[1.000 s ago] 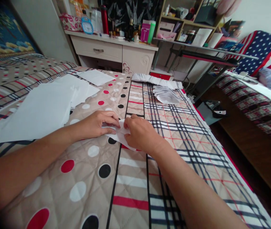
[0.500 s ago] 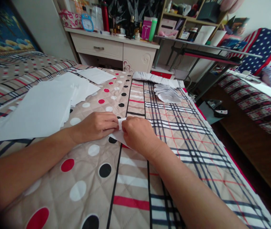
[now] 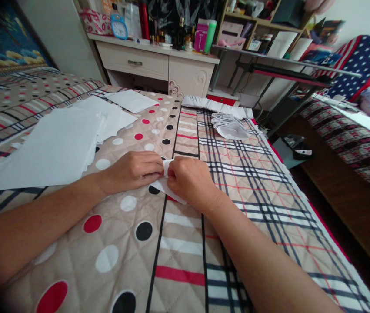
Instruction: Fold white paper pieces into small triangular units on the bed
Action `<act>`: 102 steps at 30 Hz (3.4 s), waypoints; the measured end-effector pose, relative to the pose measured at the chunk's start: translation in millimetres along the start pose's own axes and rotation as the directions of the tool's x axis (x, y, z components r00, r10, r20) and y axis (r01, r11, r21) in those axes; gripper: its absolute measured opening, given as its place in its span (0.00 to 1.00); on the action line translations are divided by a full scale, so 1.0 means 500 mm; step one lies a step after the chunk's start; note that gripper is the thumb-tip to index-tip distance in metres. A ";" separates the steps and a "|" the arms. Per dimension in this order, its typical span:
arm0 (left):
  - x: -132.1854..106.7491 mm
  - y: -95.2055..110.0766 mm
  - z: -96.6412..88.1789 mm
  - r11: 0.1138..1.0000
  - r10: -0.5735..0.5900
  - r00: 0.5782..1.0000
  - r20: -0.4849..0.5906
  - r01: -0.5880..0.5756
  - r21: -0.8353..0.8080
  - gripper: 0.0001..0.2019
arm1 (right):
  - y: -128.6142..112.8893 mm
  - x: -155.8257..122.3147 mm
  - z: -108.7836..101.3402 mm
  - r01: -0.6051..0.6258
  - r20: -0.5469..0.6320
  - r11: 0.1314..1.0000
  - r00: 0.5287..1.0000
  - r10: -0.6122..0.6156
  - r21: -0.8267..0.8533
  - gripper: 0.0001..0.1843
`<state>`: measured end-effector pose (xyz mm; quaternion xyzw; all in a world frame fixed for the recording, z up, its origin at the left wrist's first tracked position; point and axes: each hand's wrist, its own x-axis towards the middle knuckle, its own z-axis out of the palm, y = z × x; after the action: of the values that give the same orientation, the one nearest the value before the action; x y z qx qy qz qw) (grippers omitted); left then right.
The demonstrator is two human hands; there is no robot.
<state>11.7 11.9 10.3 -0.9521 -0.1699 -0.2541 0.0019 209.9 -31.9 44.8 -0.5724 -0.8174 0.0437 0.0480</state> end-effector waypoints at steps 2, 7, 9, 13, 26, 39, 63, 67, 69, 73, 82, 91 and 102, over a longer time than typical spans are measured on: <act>0.000 0.000 0.000 1.000 0.014 1.000 -0.002 -0.014 0.005 0.12 | -0.001 -0.001 0.002 0.012 -0.009 1.000 1.000 -0.012 -0.006 0.09; 0.004 0.001 0.000 1.000 0.013 0.999 0.043 -0.014 0.014 0.14 | -0.006 -0.002 0.005 0.029 -0.004 0.999 1.000 -0.029 -0.037 0.10; 0.005 0.002 0.000 1.000 0.019 0.998 0.054 -0.020 0.017 0.14 | -0.007 -0.002 0.005 0.032 -0.004 0.998 0.999 -0.032 -0.046 0.10; 0.004 0.000 0.002 0.999 0.021 0.999 0.035 -0.020 -0.036 0.11 | -0.010 -0.002 0.002 0.024 0.013 0.997 1.000 -0.023 -0.076 0.11; 0.020 0.004 0.023 0.752 -0.452 0.885 0.112 0.446 -0.485 0.05 | -0.014 -0.002 -0.001 0.029 0.040 0.997 0.999 -0.026 -0.073 0.11; 0.043 0.012 0.009 0.643 -0.522 0.817 0.245 0.566 -0.517 0.11 | 0.043 0.014 -0.017 -0.079 0.113 0.841 0.993 0.021 0.534 0.06; 0.050 0.008 0.006 0.699 -0.492 0.815 0.304 0.579 -0.419 0.13 | 0.055 0.000 -0.052 -0.293 0.603 0.880 0.798 0.010 0.374 0.03; 0.049 0.007 0.011 0.714 -0.478 0.835 0.275 0.551 -0.432 0.12 | 0.069 -0.008 -0.069 -0.290 0.684 0.862 0.725 -0.086 0.415 0.05; 0.047 0.007 0.013 0.728 -0.461 0.847 0.266 0.532 -0.431 0.13 | 0.074 -0.004 -0.065 -0.288 0.577 0.802 0.812 -0.085 0.523 0.08; 0.046 0.008 0.013 0.743 -0.464 0.851 0.247 0.526 -0.414 0.12 | 0.064 0.019 -0.020 -0.205 0.078 0.809 0.978 0.194 0.551 0.09; 0.049 0.004 0.017 0.711 -0.502 0.818 0.282 0.576 -0.404 0.11 | 0.046 0.056 0.030 -0.373 -0.020 0.863 0.915 0.403 0.341 0.16; 0.025 0.055 0.031 0.798 -0.526 0.847 0.072 0.521 -0.302 0.13 | 0.039 0.061 0.039 -0.388 -0.124 0.853 0.883 0.452 0.348 0.12; -0.008 0.135 0.019 0.913 -0.378 0.905 0.194 0.329 0.242 0.19 | 0.030 0.037 0.052 -0.376 -0.121 0.833 0.881 0.457 0.405 0.12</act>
<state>34.9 -51.9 5.8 -0.9233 -0.3646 -0.1162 0.0328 214.2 -9.7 17.6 -0.7191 -0.6390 0.1449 0.2313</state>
